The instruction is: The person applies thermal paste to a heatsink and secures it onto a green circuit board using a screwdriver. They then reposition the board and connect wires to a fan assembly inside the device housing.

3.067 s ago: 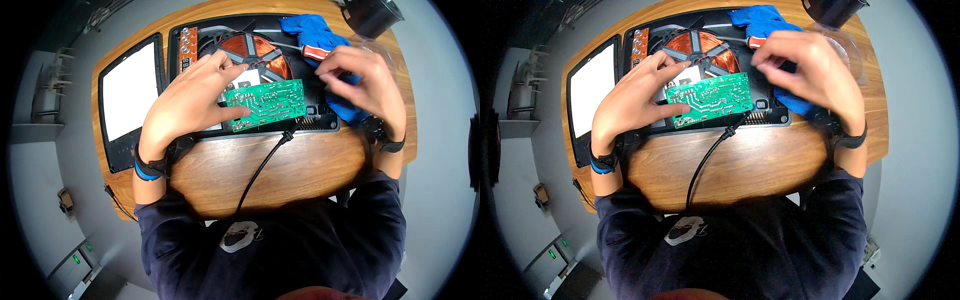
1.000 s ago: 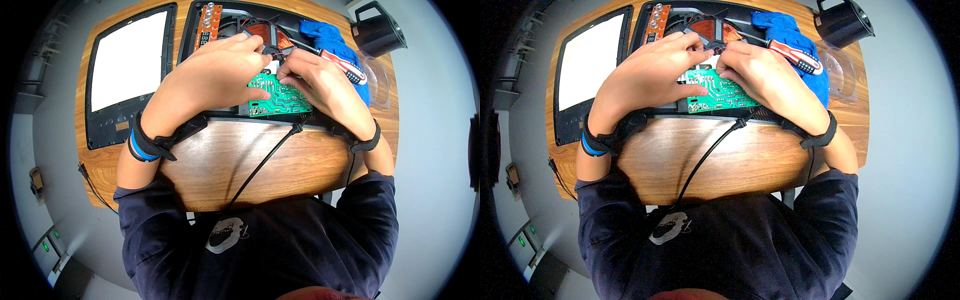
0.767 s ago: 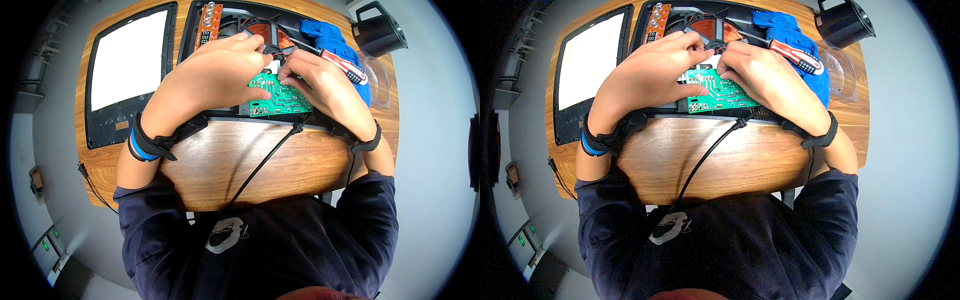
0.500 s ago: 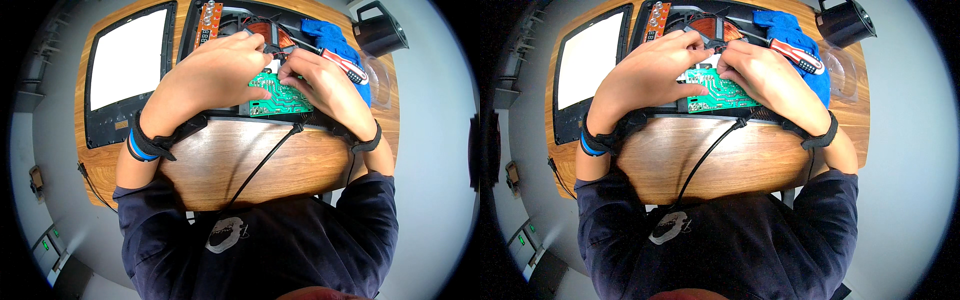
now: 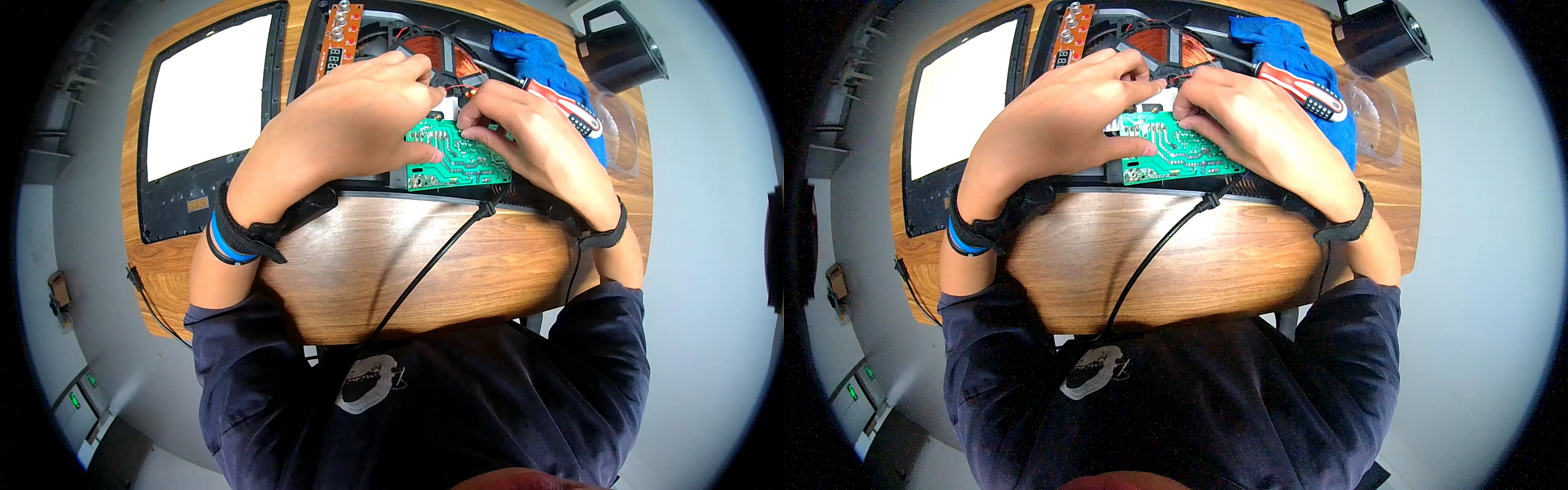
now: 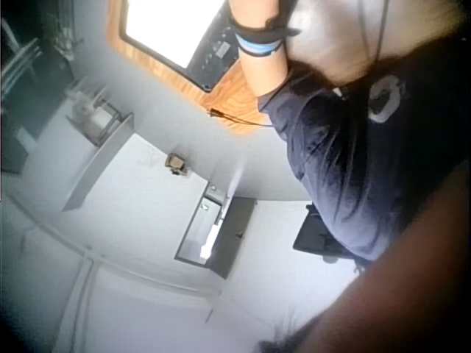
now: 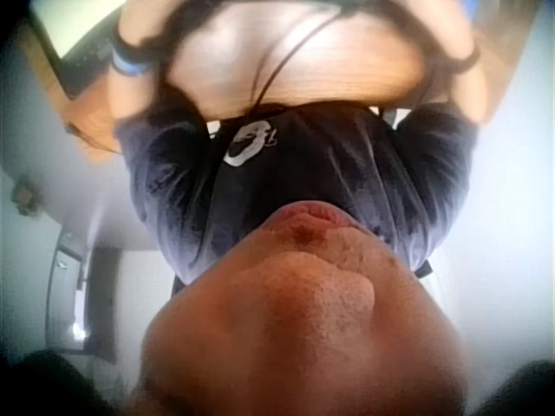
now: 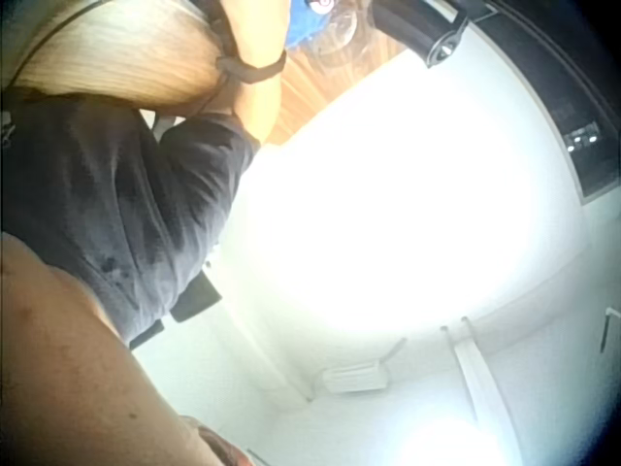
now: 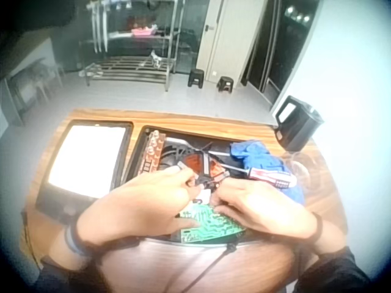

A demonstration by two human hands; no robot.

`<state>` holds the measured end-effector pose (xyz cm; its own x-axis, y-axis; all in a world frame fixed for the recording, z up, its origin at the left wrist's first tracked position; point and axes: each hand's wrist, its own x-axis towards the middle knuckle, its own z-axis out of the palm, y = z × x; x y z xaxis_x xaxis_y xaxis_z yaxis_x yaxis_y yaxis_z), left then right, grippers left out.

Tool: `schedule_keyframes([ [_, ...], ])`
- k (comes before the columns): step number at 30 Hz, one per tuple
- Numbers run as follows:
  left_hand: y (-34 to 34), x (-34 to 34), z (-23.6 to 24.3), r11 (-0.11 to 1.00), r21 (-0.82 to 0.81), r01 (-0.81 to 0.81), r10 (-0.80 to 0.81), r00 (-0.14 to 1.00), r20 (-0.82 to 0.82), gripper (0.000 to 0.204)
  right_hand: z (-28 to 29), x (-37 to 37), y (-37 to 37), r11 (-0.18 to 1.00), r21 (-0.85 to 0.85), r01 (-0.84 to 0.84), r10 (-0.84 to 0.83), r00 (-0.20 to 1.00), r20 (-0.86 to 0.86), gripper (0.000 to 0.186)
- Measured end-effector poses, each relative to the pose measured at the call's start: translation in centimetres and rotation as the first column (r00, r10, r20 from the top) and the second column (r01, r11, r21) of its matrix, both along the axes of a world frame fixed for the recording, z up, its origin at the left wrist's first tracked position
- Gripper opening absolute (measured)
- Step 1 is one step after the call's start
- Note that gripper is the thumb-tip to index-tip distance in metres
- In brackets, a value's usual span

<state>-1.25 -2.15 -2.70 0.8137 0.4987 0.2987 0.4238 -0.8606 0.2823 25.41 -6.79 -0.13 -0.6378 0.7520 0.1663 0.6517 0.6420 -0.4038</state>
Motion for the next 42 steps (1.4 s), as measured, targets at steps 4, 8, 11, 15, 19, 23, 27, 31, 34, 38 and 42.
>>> schedule_keyframes([
  [4, 0.0, 0.0, -0.3, 1.0, 0.018, -0.001, 0.001, 1.0, 0.014, 0.063, 0.5, -0.3, -0.2, 1.0, -0.011, 0.001, -0.001, 0.999, 0.036, 0.016],
  [8, 0.0, 0.0, -0.4, 1.0, 0.024, -0.003, 0.003, 1.0, 0.019, 0.063, 0.2, -0.5, -0.4, 1.0, 0.021, 0.015, -0.016, 0.998, 0.053, 0.015],
  [11, 0.0, 0.0, -0.4, 0.999, 0.032, -0.001, 0.001, 1.0, 0.014, 0.063, 0.2, -0.6, -0.6, 0.998, 0.063, 0.007, -0.01, 0.999, 0.053, 0.015],
  [15, 0.1, 0.0, -0.4, 1.0, 0.025, -0.006, 0.005, 1.0, 0.006, 0.063, 0.3, -0.7, -0.7, 0.997, 0.072, 0.009, -0.015, 0.997, 0.077, 0.016],
  [19, 0.1, 0.0, -0.3, 1.0, 0.017, -0.001, 0.001, 1.0, 0.002, 0.063, 0.7, -0.2, -0.9, 0.996, 0.082, 0.033, -0.039, 0.997, 0.063, 0.019],
  [23, 0.0, 0.0, -0.3, 1.0, 0.024, -0.002, 0.001, 1.0, 0.01, 0.064, 1.4, 1.1, -0.6, 0.987, 0.108, 0.118, -0.124, 0.991, 0.058, 0.022],
  [27, -0.2, -0.1, -0.2, 1.0, 0.019, -0.018, 0.018, 1.0, -0.005, 0.065, 2.1, 3.4, -0.3, 0.89, 0.401, 0.215, -0.341, 0.9, 0.272, 0.027],
  [31, -0.3, 0.2, 0.3, 0.999, 0.006, -0.034, 0.034, 0.998, -0.055, 0.065, 1.1, 6.8, -0.3, 0.87, 0.384, 0.309, -0.462, 0.783, 0.415, 0.031],
  [34, -0.3, 0.1, 0.2, 1.0, 0.007, -0.029, 0.029, 0.998, -0.058, 0.065, 1.4, 7.0, -0.7, 0.882, 0.29, 0.372, -0.468, 0.77, 0.434, 0.032],
  [38, -0.3, 0.2, 0.2, 0.997, -0.043, -0.059, 0.055, 0.994, -0.091, 0.066, 2.4, 7.8, -0.7, 0.901, 0.264, 0.344, -0.432, 0.764, 0.48, 0.031],
  [42, -0.7, -0.2, 0.5, 0.994, -0.084, -0.074, 0.064, 0.991, -0.122, 0.065, 5.1, 6.8, -0.6, 0.89, 0.342, 0.3, -0.42, 0.832, 0.363, 0.025],
])
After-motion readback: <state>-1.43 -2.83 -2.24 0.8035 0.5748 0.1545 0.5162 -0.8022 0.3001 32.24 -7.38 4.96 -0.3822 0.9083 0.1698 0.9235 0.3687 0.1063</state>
